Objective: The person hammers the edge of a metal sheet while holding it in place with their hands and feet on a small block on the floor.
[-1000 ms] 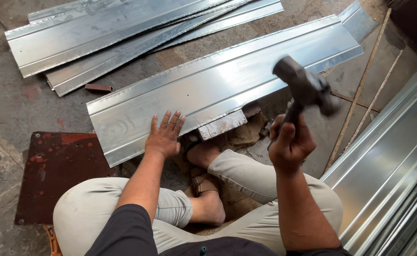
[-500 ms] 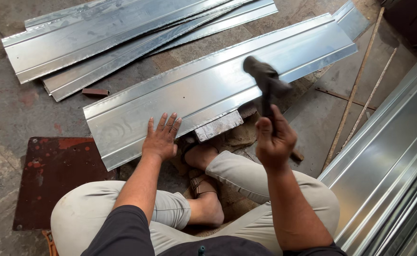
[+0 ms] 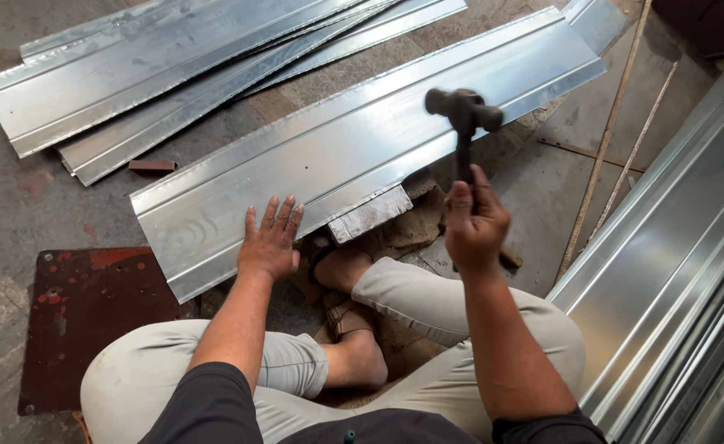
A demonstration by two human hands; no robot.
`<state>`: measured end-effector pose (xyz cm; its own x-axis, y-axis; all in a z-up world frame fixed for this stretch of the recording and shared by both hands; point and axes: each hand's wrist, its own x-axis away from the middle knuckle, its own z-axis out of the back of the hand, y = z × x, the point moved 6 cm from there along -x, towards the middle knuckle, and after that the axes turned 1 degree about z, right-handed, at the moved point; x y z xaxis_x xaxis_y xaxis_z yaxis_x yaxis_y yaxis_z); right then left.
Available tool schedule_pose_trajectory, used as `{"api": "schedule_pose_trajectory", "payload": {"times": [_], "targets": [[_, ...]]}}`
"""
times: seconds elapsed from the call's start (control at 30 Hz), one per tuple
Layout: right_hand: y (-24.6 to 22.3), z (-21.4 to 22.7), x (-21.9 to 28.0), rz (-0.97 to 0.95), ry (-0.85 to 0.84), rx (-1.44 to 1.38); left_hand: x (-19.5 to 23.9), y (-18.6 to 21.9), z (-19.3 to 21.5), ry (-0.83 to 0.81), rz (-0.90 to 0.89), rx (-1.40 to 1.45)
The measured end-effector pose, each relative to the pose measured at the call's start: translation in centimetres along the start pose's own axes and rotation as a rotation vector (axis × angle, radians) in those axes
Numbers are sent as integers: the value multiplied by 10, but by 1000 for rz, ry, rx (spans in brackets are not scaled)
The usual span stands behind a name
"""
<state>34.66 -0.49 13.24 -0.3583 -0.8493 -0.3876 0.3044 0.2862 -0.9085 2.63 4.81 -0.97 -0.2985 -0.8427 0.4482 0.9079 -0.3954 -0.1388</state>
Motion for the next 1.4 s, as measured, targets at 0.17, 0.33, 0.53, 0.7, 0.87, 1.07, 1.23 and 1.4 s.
{"api": "schedule_pose_trajectory", "payload": {"times": [0.17,0.33,0.53,0.7,0.87,1.07,1.23,1.4], "targets": [[11,7,20,334,73,-202,-3,-2,3,14,5,-2],[79,-29,34,-97,-228,566,-1,-1,7,11,8,-27],[-2,-1,16,240,21,222,-2,-1,7,-6,7,-30],[37,-8,26,157,6,140,5,-1,7,-47,8,-38],[108,-24,31,-263,-226,549,7,-3,15,-54,7,-3],[100,-39,42,-293,-272,527,-5,-16,8,142,6,207],[76,-65,52,-16,-348,384,-12,-21,0,341,-31,437],[86,-74,54,-290,-476,532,-32,-34,13,401,169,661]]}}
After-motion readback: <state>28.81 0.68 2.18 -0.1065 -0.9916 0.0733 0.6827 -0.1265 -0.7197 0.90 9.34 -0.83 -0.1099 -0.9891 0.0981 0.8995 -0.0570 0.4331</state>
